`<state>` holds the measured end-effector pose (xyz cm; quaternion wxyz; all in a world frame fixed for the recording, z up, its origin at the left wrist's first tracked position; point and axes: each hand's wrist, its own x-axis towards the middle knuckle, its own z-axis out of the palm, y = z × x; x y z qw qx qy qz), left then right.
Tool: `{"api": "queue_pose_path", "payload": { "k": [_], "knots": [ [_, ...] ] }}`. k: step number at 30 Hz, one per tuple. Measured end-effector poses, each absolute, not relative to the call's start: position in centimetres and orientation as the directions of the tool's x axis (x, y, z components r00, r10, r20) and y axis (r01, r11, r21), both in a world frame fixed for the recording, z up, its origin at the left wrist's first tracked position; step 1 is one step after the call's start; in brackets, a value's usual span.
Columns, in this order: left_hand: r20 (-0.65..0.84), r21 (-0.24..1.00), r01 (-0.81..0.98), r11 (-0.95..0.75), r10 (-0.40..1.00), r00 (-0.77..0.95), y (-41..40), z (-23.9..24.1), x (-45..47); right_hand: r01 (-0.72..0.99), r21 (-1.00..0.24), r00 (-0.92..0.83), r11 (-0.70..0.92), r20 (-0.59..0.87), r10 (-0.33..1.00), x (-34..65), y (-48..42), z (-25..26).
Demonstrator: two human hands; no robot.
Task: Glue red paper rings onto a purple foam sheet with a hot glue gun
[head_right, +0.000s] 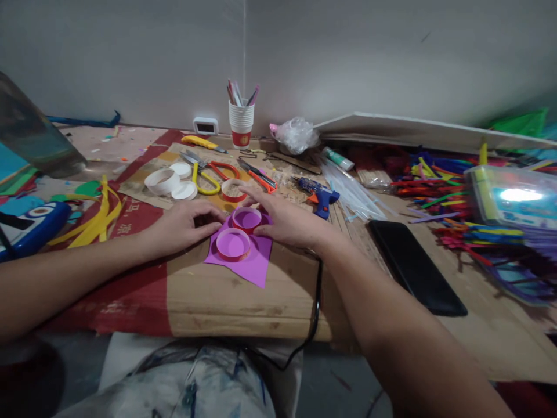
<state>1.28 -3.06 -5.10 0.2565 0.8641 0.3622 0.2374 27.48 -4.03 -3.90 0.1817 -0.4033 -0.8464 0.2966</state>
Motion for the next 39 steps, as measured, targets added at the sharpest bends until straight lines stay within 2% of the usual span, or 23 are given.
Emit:
{"api": "queue_pose_path", "payload": {
  "k": [16, 18, 21, 24, 29, 36, 39],
  "knots": [
    [0.224, 0.588, 0.529, -0.612, 0.752, 0.620, -3.0, -5.1, 1.2, 0.553, -0.666, -0.600, 0.500, 0.097, 0.794, 27.3, -4.1, -4.0],
    [0.221, 0.585, 0.534, -0.610, 0.753, 0.619, -3.0, -5.1, 1.2, 0.572, -0.643, -0.597, 0.510, 0.100, 0.796, 27.5, -4.2, -3.7],
    [0.214, 0.582, 0.542, -0.606, 0.758, 0.616, -3.0, -4.9, 1.2, 0.622, -0.546, -0.586, 0.561, 0.150, 0.796, 27.9, -4.6, -2.7],
    [0.198, 0.588, 0.558, -0.585, 0.773, 0.602, -3.0, -4.9, 1.2, 0.603, -0.483, -0.629, 0.635, 0.202, 0.751, 28.0, -5.2, -1.5],
    [0.174, 0.573, 0.586, -0.574, 0.783, 0.597, -2.8, -5.0, 1.1, 0.548, -0.468, -0.714, 0.694, 0.171, 0.679, 27.0, -6.2, -0.7],
    [0.170, 0.603, 0.561, -0.568, 0.778, 0.605, -2.6, -5.2, 1.0, 0.561, -0.469, -0.719, 0.681, 0.132, 0.683, 26.5, -6.7, -0.9],
    [0.167, 0.613, 0.558, -0.559, 0.782, 0.600, -2.7, -5.1, 1.0, 0.535, -0.491, -0.722, 0.688, 0.157, 0.674, 26.7, -6.4, -0.9]
  ]
}}
